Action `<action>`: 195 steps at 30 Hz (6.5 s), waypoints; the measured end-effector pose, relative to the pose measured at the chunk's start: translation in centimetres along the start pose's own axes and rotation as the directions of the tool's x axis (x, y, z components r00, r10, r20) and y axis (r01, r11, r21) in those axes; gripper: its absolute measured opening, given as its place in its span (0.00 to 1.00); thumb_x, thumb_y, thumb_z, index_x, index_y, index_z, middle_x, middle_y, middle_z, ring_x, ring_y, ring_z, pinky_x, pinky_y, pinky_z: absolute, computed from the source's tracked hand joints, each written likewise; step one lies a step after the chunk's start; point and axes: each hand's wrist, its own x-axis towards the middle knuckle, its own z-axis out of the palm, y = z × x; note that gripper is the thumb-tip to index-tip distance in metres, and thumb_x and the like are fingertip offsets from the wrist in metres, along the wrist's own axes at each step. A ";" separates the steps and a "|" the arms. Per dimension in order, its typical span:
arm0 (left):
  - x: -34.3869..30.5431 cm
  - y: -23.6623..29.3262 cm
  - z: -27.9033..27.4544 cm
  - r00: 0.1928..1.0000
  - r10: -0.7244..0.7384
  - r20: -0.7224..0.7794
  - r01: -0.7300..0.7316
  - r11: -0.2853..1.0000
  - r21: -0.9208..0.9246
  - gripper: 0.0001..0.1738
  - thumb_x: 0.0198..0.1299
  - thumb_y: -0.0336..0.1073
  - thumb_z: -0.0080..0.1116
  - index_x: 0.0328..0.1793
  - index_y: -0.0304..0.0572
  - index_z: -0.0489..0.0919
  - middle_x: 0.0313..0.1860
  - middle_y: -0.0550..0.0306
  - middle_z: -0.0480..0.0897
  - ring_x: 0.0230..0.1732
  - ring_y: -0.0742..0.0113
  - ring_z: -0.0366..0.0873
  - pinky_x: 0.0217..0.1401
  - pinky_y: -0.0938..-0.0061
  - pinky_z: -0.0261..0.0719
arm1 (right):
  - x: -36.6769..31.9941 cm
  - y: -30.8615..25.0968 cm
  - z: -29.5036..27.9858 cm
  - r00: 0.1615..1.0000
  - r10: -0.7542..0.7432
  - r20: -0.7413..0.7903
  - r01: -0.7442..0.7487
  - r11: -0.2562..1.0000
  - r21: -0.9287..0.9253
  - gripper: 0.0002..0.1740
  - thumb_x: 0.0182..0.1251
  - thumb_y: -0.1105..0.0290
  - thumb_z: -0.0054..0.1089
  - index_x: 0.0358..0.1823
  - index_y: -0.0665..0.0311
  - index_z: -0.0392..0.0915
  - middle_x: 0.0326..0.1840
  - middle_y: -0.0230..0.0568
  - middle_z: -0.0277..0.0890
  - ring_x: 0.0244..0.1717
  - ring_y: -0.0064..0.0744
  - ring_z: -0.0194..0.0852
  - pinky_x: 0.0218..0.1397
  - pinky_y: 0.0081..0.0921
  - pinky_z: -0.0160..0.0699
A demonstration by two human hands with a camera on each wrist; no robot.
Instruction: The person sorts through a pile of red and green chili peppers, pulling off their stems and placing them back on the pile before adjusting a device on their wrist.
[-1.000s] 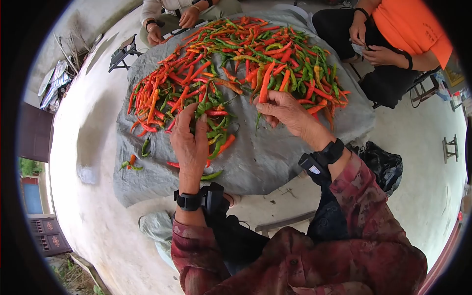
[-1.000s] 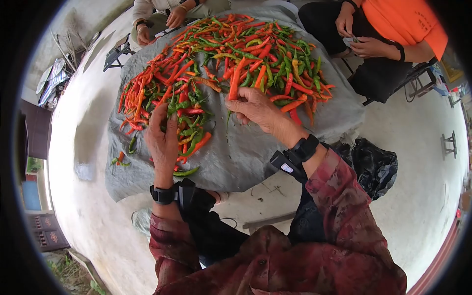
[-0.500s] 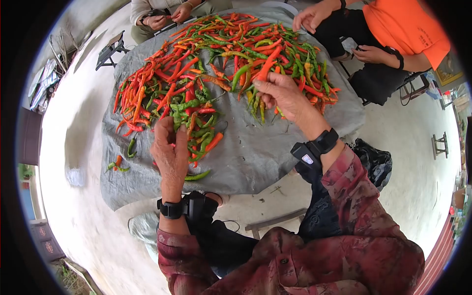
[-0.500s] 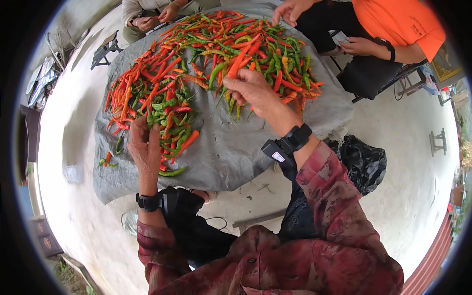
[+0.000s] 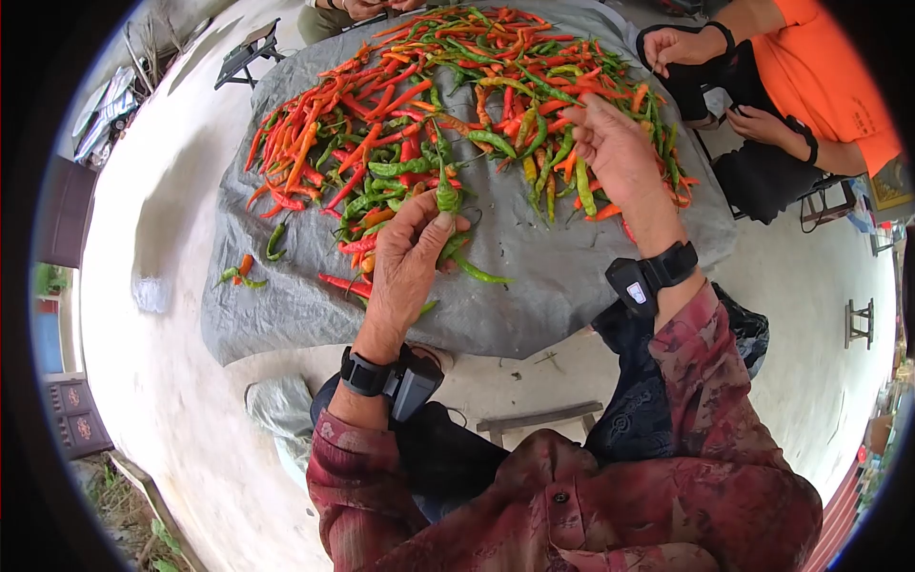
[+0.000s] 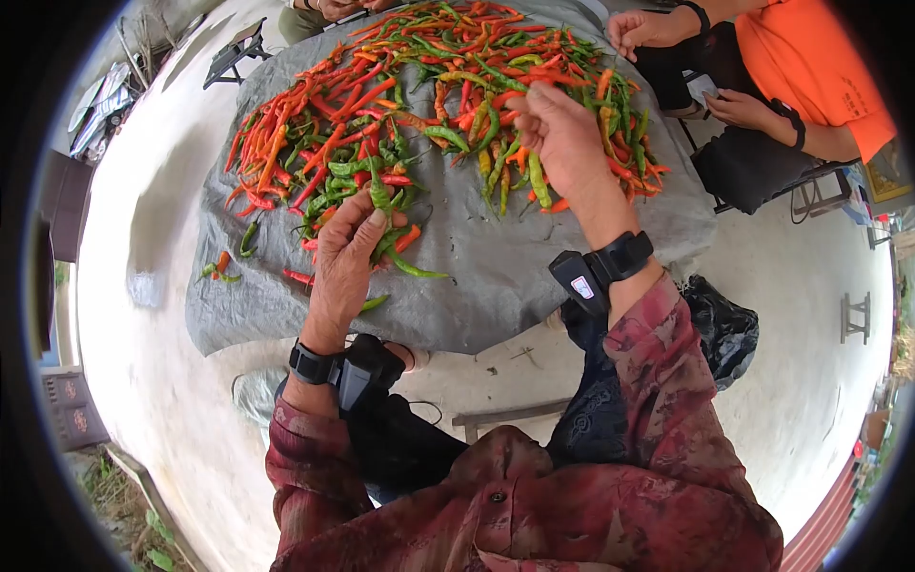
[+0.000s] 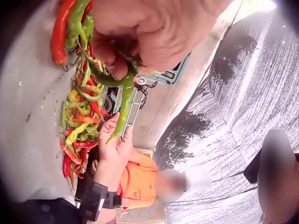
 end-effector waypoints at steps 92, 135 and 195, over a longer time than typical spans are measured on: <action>0.2 0.8 -1.7 0.873 0.488 0.003 -0.287 0.507 0.813 0.07 0.56 0.35 0.59 0.38 0.40 0.78 0.31 0.52 0.80 0.31 0.52 0.80 0.32 0.65 0.76 | -5.9 6.3 5.2 0.776 0.151 0.612 0.598 0.133 -0.791 0.12 0.52 0.70 0.63 0.33 0.70 0.75 0.29 0.49 0.76 0.33 0.45 0.78 0.36 0.37 0.73; -3.5 0.0 -7.1 0.979 -0.006 0.202 -0.195 0.220 0.956 0.24 0.41 0.32 0.59 0.49 0.41 0.73 0.41 0.44 0.77 0.45 0.44 0.75 0.46 0.56 0.75 | -7.5 7.7 7.3 0.579 0.400 0.711 0.360 0.657 -0.662 0.19 0.61 0.69 0.57 0.53 0.69 0.75 0.38 0.41 0.78 0.33 0.25 0.73 0.39 0.25 0.73; -6.8 14.8 2.2 0.028 0.949 -0.315 -0.963 0.110 0.247 0.19 0.61 0.46 0.51 0.47 0.37 0.76 0.39 0.53 0.78 0.39 0.55 0.77 0.44 0.63 0.74 | -14.6 -8.9 4.2 0.381 -0.792 0.476 0.805 0.538 0.251 0.11 0.66 0.62 0.53 0.39 0.62 0.70 0.28 0.32 0.67 0.29 0.26 0.64 0.28 0.22 0.67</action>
